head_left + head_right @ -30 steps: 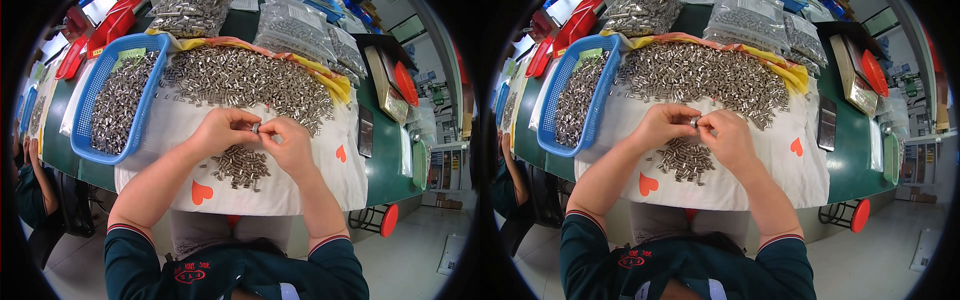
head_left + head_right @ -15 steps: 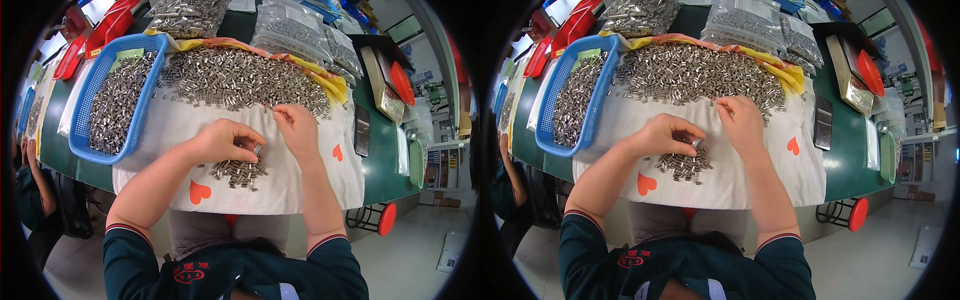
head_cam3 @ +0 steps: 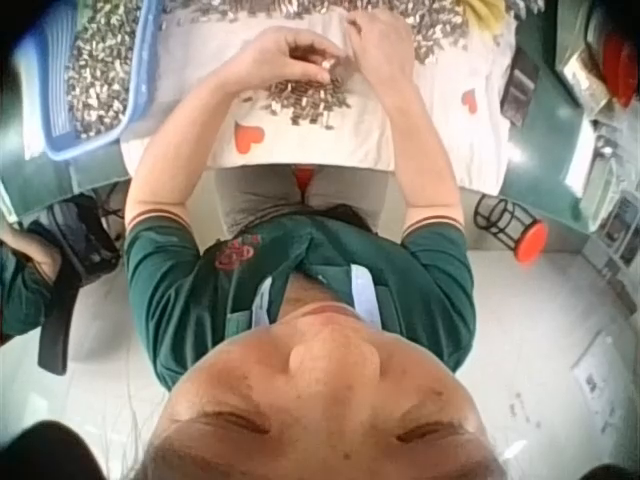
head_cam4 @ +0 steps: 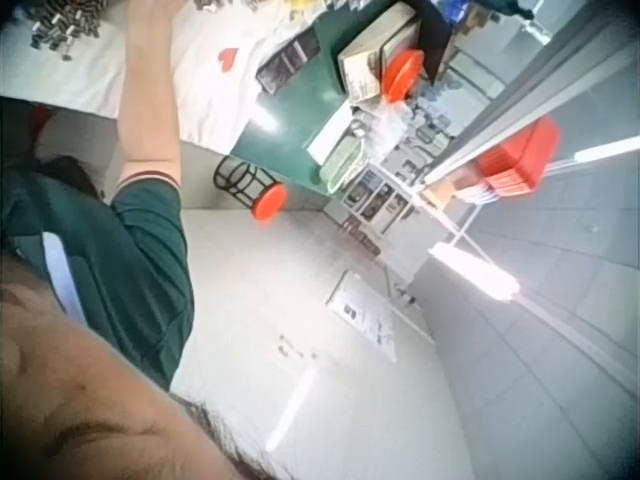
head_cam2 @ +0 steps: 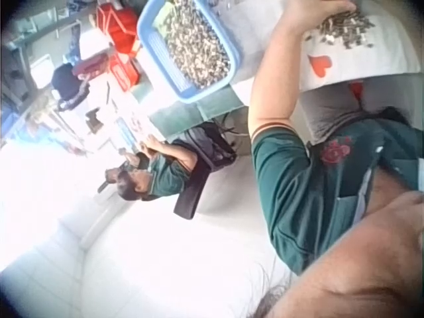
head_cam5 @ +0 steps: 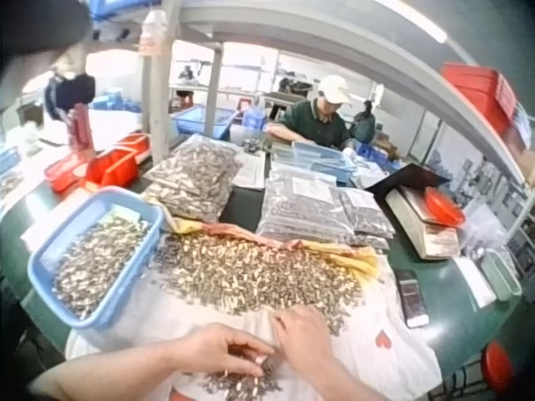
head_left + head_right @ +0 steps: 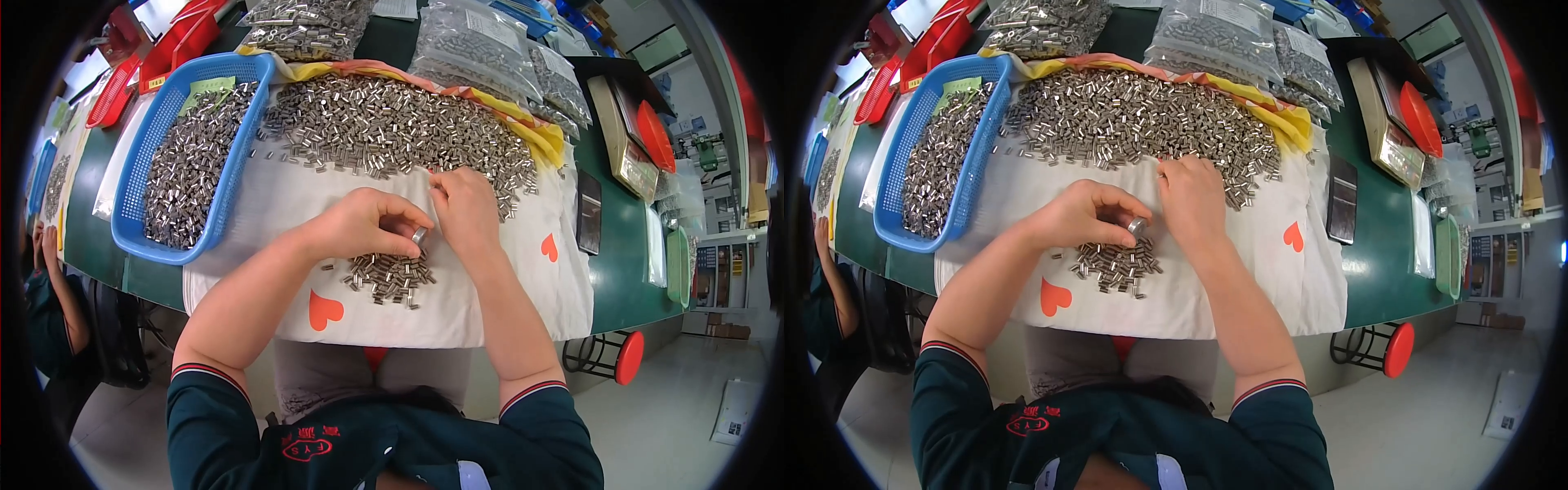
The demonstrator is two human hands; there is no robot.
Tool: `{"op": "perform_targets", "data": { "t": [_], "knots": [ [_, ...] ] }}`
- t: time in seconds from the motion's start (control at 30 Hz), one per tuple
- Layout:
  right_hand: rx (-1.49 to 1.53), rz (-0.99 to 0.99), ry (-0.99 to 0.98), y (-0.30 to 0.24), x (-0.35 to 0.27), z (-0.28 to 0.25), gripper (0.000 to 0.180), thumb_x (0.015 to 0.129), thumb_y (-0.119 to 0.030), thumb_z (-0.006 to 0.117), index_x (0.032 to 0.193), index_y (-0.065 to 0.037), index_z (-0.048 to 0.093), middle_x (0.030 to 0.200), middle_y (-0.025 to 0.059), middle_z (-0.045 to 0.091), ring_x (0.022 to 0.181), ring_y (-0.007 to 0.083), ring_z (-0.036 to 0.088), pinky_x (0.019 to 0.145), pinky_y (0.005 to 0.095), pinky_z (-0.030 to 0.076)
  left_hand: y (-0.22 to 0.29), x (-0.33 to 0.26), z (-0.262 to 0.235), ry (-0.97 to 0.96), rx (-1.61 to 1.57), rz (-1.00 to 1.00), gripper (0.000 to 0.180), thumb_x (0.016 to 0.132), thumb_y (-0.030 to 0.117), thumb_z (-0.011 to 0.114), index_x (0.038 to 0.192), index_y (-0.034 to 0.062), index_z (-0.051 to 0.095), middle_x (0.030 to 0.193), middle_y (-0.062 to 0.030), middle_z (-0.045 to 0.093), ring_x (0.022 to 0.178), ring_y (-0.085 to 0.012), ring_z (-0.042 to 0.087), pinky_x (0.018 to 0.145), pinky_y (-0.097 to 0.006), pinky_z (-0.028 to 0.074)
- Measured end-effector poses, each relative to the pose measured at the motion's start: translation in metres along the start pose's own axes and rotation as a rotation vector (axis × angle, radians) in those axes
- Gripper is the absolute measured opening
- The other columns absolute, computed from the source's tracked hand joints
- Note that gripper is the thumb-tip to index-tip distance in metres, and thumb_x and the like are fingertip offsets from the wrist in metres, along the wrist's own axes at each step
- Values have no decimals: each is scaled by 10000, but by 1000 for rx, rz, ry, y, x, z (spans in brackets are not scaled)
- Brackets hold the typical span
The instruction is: Inspecting and sorting small metal hardware components into a small container at a workbench.
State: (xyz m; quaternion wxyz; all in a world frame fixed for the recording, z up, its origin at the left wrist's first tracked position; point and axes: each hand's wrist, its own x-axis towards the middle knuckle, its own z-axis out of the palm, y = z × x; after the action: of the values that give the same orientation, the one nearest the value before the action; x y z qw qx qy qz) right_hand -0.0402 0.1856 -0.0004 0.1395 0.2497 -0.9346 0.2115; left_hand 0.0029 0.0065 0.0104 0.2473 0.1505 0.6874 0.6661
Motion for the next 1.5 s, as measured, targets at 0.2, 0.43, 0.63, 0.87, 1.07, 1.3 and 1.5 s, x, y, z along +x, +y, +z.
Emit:
{"op": "perform_targets", "data": {
  "t": [0.2, 0.43, 0.63, 0.87, 1.07, 1.3, 1.5],
  "knots": [
    [617, 344, -71, -9, -3, -17, 71, 709, -65, 622, 775, -37, 619, 758, 45, 608, 686, 141, 561, 654, 247, 445, -8, 3, -4, 108, -229, 27, 332, 732, 15, 673, 1050, 7, 579, 838, -1, 594, 764, -57, 554, 701, -208, 475],
    [933, 236, -195, -14, -8, -26, 86, 713, -37, 627, 798, -25, 617, 746, 22, 611, 656, 85, 535, 621, 220, 441, -13, 6, -8, 161, -352, 51, 339, 746, 3, 655, 1069, -9, 552, 868, -26, 593, 780, -64, 560, 703, -205, 480],
    [788, 202, -207, -22, -9, -30, 88, 724, 13, 600, 807, -17, 605, 747, 2, 588, 700, 68, 527, 653, 210, 417, -14, 6, -10, 173, -355, 49, 335, 749, 21, 661, 1066, -12, 559, 857, -22, 594, 771, -59, 555, 687, -194, 469],
    [480, -70, 11, -24, -12, -19, 86, 697, -17, 635, 779, -23, 611, 727, 40, 604, 677, 118, 571, 622, 234, 444, -13, 5, -7, 235, -260, 49, 320, 740, 28, 673, 1041, -22, 578, 876, -43, 612, 781, -71, 567, 697, -203, 474],
    [751, 172, -269, -18, -7, -35, 88, 699, -23, 648, 780, -20, 614, 728, 9, 593, 651, 83, 526, 626, 220, 429, -7, 5, -6, 178, -219, 6, 319, 725, 16, 682, 1026, -29, 585, 864, -46, 621, 794, -76, 574, 703, -214, 483],
    [624, 353, -168, 15, 2, -43, 107, 722, -74, 629, 821, -34, 623, 692, 32, 589, 591, 95, 519, 571, 231, 435, 0, -2, -4, -1, 53, -34, 348, 689, 63, 730, 1018, 37, 618, 792, 10, 606, 733, -51, 548, 688, -196, 464],
    [200, 228, -219, 17, 0, -35, 63, 715, -92, 596, 756, -50, 617, 718, 77, 591, 679, 219, 562, 634, 320, 451, 0, -2, -5, 5, 6, -28, 313, 700, -2, 700, 1000, 15, 612, 817, 13, 613, 780, -38, 546, 704, -196, 457]
  ]
}}
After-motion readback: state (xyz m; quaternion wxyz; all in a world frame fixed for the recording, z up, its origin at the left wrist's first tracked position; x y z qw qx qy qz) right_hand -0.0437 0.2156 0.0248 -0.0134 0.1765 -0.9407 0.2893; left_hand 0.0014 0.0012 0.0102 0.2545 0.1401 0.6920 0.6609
